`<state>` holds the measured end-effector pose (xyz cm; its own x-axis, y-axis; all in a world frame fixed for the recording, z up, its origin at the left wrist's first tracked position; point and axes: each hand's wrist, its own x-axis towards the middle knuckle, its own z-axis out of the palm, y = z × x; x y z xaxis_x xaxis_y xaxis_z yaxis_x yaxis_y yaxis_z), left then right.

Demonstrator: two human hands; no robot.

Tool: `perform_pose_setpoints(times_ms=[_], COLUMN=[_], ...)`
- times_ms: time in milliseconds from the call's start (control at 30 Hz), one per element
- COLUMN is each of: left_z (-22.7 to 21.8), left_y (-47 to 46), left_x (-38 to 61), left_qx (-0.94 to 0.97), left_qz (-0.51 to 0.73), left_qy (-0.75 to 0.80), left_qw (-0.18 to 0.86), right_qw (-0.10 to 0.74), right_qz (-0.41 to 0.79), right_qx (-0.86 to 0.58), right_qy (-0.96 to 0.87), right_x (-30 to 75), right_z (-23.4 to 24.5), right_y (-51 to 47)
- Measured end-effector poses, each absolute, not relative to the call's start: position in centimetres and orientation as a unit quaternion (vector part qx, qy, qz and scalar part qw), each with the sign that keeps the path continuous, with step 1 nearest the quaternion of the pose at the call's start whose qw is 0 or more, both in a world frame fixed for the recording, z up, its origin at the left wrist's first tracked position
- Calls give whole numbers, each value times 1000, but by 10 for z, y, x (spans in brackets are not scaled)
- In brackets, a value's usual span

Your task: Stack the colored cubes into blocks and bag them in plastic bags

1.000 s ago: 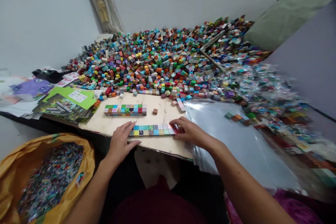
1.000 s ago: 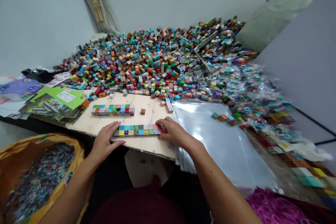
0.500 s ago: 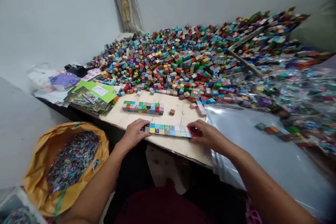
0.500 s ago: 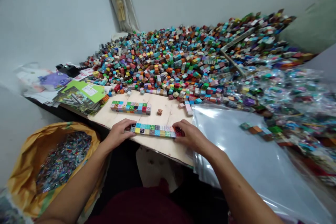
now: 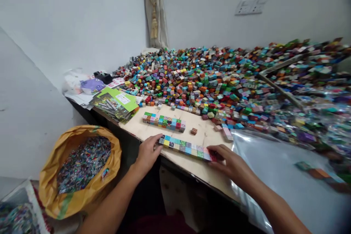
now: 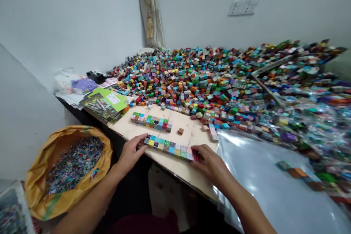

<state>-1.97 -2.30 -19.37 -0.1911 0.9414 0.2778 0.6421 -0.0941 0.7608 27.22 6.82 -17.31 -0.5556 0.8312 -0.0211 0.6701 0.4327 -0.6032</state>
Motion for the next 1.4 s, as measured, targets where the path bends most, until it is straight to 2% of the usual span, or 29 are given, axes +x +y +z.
perform_pose_setpoints(times_ms=[267,467,733,1033,1400], left_z=[-156,-174,-198,-199,-202], left_y=[15,57,65,66,52], left_x=[-92,-121,-126,-125,-120], left_qx=[538,523,521,513,473], left_qz=[516,532,522,524,560], left_qy=[641,639,647,649,633], left_qw=[182,188,195,202,249], right_qw=[180,147,130,143,182], right_qz=[198,226,227,220,297], right_qx=[-385,-407,-411,-408,-445], right_qy=[-883,-872,-873,-874,-825], right_x=[197,166,170,171,174], right_z=[-141,-137,-147,-155,-163], right_y=[126,144,153,156,138])
